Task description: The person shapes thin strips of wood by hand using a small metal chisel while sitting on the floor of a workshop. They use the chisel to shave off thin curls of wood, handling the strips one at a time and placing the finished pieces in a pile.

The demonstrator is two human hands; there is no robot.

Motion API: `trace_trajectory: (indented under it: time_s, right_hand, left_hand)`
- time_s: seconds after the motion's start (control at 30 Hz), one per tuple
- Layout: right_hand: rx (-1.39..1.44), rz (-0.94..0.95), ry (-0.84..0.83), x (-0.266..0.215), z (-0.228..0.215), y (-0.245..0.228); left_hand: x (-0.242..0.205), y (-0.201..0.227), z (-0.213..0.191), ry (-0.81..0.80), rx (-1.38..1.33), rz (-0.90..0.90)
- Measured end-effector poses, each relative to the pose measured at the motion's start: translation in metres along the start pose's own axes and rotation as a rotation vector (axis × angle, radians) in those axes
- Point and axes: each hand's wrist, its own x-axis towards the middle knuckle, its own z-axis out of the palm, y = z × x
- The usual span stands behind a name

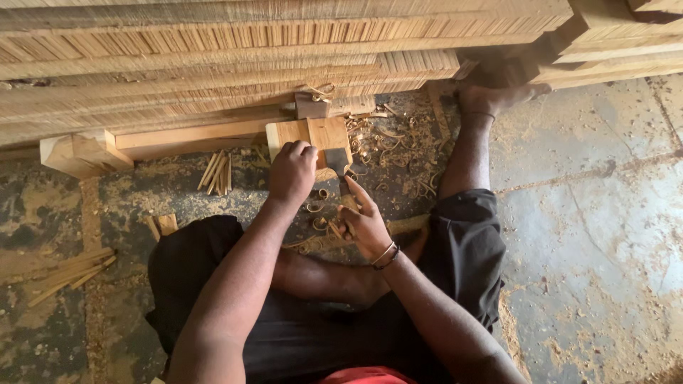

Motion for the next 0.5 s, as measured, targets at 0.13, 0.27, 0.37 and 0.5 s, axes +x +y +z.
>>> trace_trajectory:
  time_s: [0.13,0.27,0.37,0.5]
  right_hand:
    - [0.042,-0.003,-0.021,-0.002,0.002,-0.002]
    - [0.026,-0.010,-0.017,-0.002,0.002,-0.003]
    - [0.036,-0.016,-0.028,-0.004,0.002,-0.003]
    - [0.036,0.001,-0.003,-0.007,0.005,-0.007]
  left_hand:
    - [-0.001,0.002,0.002,0.019,0.058,0.020]
    - [0.002,0.002,0.004,0.025,0.055,0.019]
    - [0.001,0.004,0.002,0.025,0.011,0.018]
    - [0.006,0.010,-0.011,0.120,-0.021,0.066]
